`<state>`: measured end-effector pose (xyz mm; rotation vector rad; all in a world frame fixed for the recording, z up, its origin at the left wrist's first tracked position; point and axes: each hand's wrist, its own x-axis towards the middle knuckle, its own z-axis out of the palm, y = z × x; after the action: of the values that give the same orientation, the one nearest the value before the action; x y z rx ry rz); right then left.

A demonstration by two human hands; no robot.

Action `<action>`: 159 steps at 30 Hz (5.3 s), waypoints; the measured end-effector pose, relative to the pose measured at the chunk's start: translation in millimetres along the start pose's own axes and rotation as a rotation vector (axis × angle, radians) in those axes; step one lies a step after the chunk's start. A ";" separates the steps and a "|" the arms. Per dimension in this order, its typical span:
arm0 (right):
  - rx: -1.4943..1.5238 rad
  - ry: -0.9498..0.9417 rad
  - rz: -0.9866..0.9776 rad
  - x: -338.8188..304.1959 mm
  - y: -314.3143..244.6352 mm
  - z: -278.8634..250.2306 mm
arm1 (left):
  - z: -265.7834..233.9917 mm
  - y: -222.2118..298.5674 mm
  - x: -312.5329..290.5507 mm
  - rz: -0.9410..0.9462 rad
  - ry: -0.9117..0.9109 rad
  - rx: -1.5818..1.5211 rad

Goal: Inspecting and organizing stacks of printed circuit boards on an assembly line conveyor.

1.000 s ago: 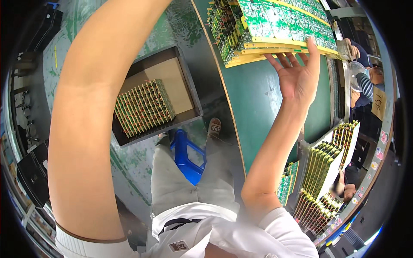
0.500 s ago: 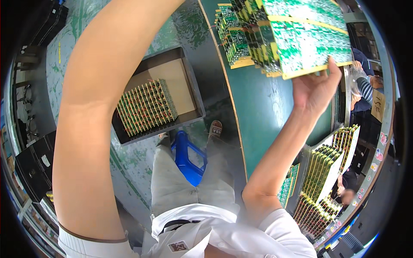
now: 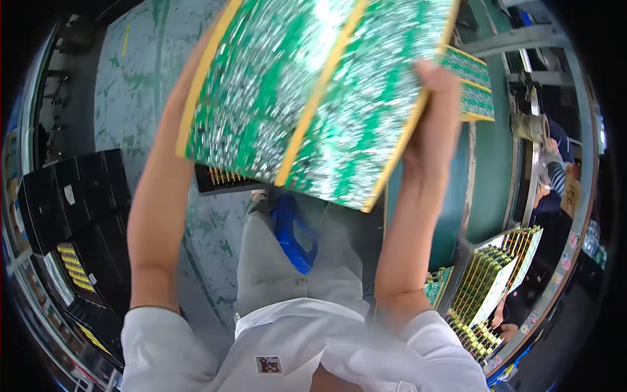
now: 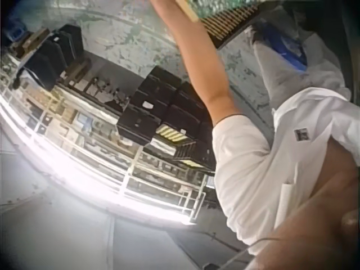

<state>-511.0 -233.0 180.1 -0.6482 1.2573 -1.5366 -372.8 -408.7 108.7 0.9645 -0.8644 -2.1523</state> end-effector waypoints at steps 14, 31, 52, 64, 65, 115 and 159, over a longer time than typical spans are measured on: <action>-0.155 -0.509 0.650 1.9 206.3 15.6 | -180.1 -198.0 -201.8 -0.159 0.539 -0.428; -1.182 -0.464 0.168 -16.5 271.2 27.8 | -151.7 -265.0 -109.9 0.236 0.898 0.154; -1.158 -0.403 0.417 39.9 454.7 -132.0 | -180.2 -429.9 17.0 -0.167 0.820 0.485; -1.125 -0.374 0.462 49.4 503.8 -144.8 | -196.9 -460.3 34.1 -0.280 0.820 0.473; -1.127 -0.372 0.463 49.6 504.4 -144.0 | -197.4 -462.2 35.1 -0.281 0.817 0.471; 0.198 0.399 0.012 63.0 61.1 -189.4 | 154.6 -41.4 168.1 -0.409 -0.572 0.926; 0.434 -0.223 0.707 -31.4 333.6 -0.2 | -195.1 -98.4 -101.7 0.106 0.196 1.580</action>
<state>-380.0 -188.4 -125.1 -0.0613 0.8122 -1.0484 -188.2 -334.6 -27.5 1.6401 -2.4617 -0.8975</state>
